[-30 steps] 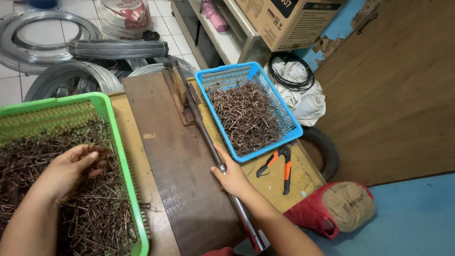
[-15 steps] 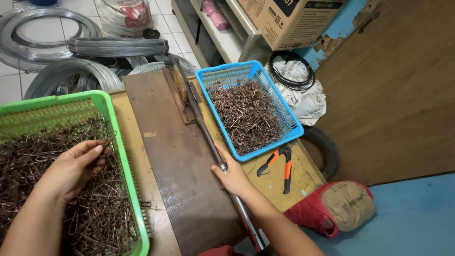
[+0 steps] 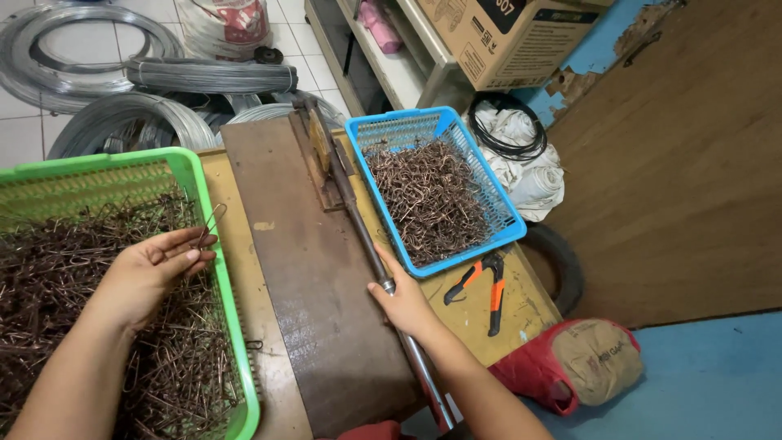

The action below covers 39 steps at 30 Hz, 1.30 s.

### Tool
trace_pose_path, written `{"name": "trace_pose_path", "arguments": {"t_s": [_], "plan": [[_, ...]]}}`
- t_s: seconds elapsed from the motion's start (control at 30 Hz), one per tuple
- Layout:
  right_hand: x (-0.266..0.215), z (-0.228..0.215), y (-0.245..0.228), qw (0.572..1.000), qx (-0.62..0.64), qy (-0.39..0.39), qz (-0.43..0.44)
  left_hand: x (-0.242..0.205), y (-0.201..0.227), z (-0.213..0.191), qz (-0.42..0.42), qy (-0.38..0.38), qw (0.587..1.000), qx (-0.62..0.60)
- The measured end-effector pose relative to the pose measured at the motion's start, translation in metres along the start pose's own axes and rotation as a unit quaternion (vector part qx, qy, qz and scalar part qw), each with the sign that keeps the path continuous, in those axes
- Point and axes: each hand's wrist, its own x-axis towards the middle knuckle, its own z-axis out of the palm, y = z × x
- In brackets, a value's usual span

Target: Bending small metal clips using a manual jig and lever assembly.

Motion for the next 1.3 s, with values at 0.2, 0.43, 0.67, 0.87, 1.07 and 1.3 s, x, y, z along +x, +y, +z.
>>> {"name": "trace_pose_path", "arguments": {"t_s": [0.2,0.43,0.67,0.87,1.07,1.3], "plan": [[0.006,0.001,0.014,0.993,-0.119,0.011,0.002,-0.028,0.033,0.027,-0.07,0.037,0.996,-0.031],[-0.011,-0.019,-0.038,0.994,-0.038,-0.088,0.054,0.015,0.017,0.053,-0.039,0.011,0.998,0.044],[-0.005,-0.059,-0.079,0.996,0.018,-0.072,0.054,0.154,-0.038,0.077,0.048,-0.042,0.998,0.006],[-0.005,-0.067,-0.092,0.994,0.039,-0.097,0.027,0.217,-0.045,0.097,0.015,-0.058,0.998,-0.029],[-0.001,-0.063,-0.076,0.992,0.06,-0.105,0.018,0.232,-0.037,0.106,-0.011,-0.086,0.996,-0.032],[-0.007,-0.06,-0.081,0.993,0.048,-0.104,0.026,0.254,-0.031,0.123,-0.026,-0.103,0.994,-0.035]]}}
